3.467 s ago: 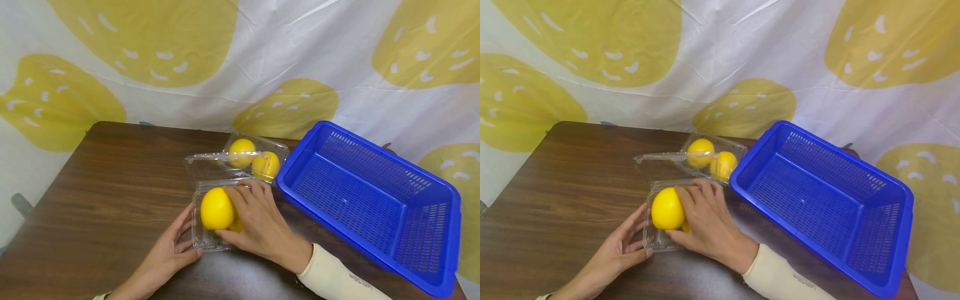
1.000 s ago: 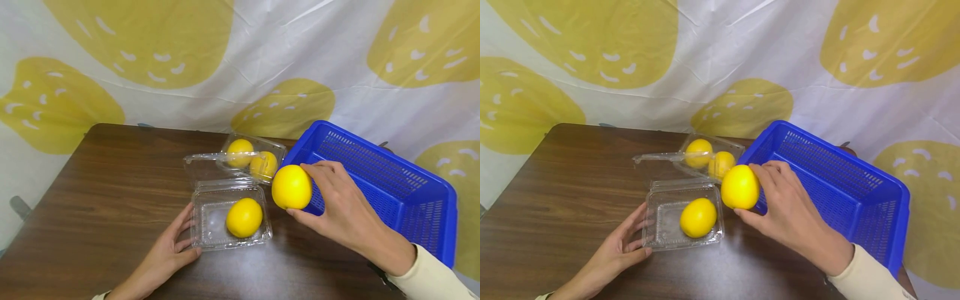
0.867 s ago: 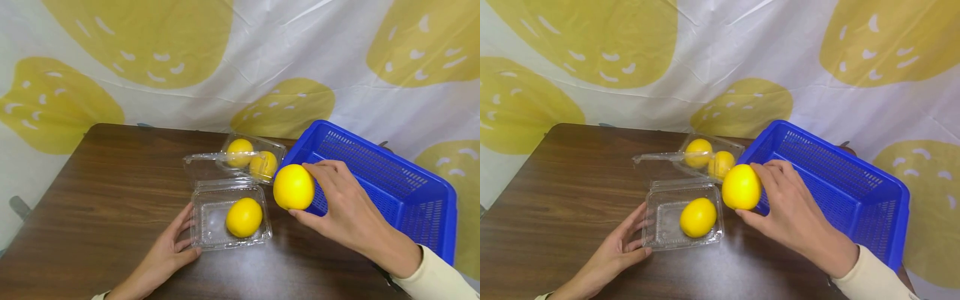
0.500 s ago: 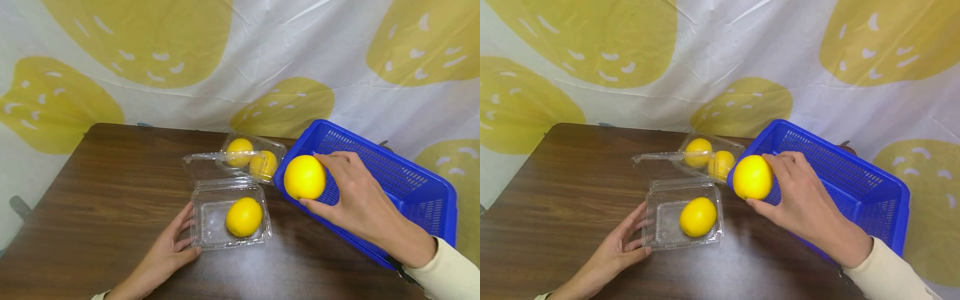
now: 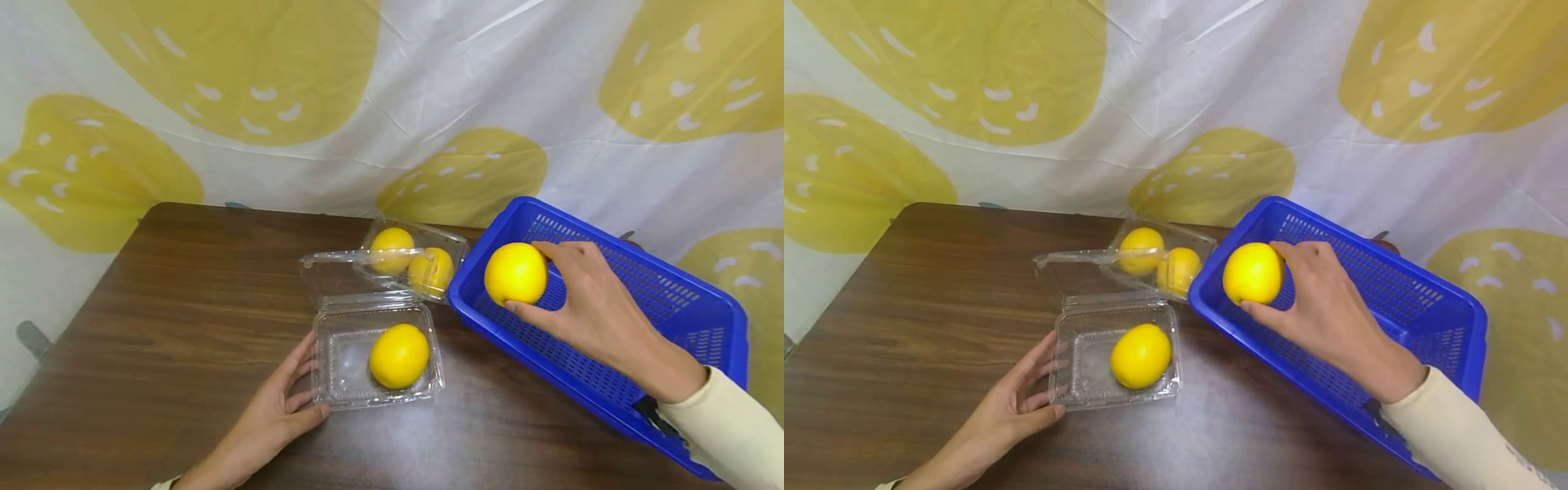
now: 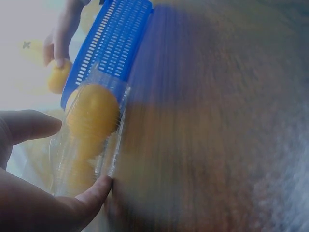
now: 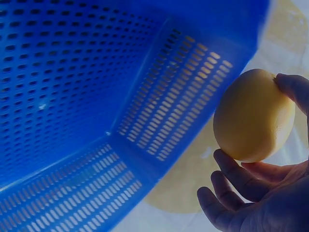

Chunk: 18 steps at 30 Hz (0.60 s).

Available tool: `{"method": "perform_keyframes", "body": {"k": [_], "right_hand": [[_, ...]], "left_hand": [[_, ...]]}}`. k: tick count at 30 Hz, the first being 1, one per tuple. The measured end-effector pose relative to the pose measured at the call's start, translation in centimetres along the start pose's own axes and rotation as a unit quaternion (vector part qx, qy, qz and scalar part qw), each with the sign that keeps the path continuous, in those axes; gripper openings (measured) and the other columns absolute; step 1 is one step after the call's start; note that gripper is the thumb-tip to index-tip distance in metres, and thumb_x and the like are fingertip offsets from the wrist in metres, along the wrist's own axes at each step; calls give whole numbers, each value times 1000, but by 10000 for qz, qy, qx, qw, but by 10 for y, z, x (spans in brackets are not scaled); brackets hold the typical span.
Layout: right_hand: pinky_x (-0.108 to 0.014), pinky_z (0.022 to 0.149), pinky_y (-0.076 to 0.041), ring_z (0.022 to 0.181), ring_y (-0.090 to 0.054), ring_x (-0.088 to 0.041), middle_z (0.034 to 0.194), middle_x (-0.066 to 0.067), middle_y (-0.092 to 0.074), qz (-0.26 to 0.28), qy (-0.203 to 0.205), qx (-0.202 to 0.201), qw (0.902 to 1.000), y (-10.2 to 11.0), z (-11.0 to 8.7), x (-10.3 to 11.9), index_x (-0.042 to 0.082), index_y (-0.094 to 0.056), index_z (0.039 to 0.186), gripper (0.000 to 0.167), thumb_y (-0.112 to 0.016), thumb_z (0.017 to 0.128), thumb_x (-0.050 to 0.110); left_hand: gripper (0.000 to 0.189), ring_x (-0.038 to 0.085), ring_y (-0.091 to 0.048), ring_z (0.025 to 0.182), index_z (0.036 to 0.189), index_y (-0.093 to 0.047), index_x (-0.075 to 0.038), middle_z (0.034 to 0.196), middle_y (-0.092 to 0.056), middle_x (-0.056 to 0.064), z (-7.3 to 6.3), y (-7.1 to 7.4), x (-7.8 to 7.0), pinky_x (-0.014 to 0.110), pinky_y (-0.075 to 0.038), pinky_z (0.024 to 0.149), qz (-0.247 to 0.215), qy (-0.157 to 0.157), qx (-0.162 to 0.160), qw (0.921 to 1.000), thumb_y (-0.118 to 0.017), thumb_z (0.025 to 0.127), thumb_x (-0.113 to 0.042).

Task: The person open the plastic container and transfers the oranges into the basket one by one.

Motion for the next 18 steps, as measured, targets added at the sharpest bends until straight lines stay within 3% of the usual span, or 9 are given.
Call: {"method": "perform_keyframes", "body": {"k": [7, 14, 18], "right_hand": [[-55, 77, -55, 112, -53, -38, 126, -24, -70, -59, -290, 178, 9994, -7, -2, -20, -4, -63, 143, 84, -100, 78, 36], [-59, 78, -55, 115, -52, -44, 124, -29, -70, -107, -572, 496, 9971, -18, -2, -40, -7, -63, 142, 83, -97, 83, 41], [-62, 82, -55, 118, -54, -46, 125, -28, -72, -24, -756, 738, 9944, -30, -3, -51, -6, -64, 141, 81, -94, 86, 44]], "left_hand": [[107, 46, -35, 159, 177, -20, -14, 180, -22, 21, -1, 0, 0, 30, -51, 117, 51, 60, 47, 10000, -80, 91, 5], [107, 47, -36, 158, 177, -20, -15, 179, -23, 21, 1, -1, 0, 34, -52, 118, 46, 18, 78, 10000, -80, 91, 4], [107, 49, -36, 157, 177, -19, -13, 179, -23, 23, -2, 0, 0, 28, -53, 116, 92, -97, 58, 9999, -80, 91, 4]]}}
Point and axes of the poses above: each hand's wrist, its own z-axis towards the middle knuckle, its own y-axis out of the back of the hand, x = y × z, the point moved 8 cm from there along z, towards the middle knuckle
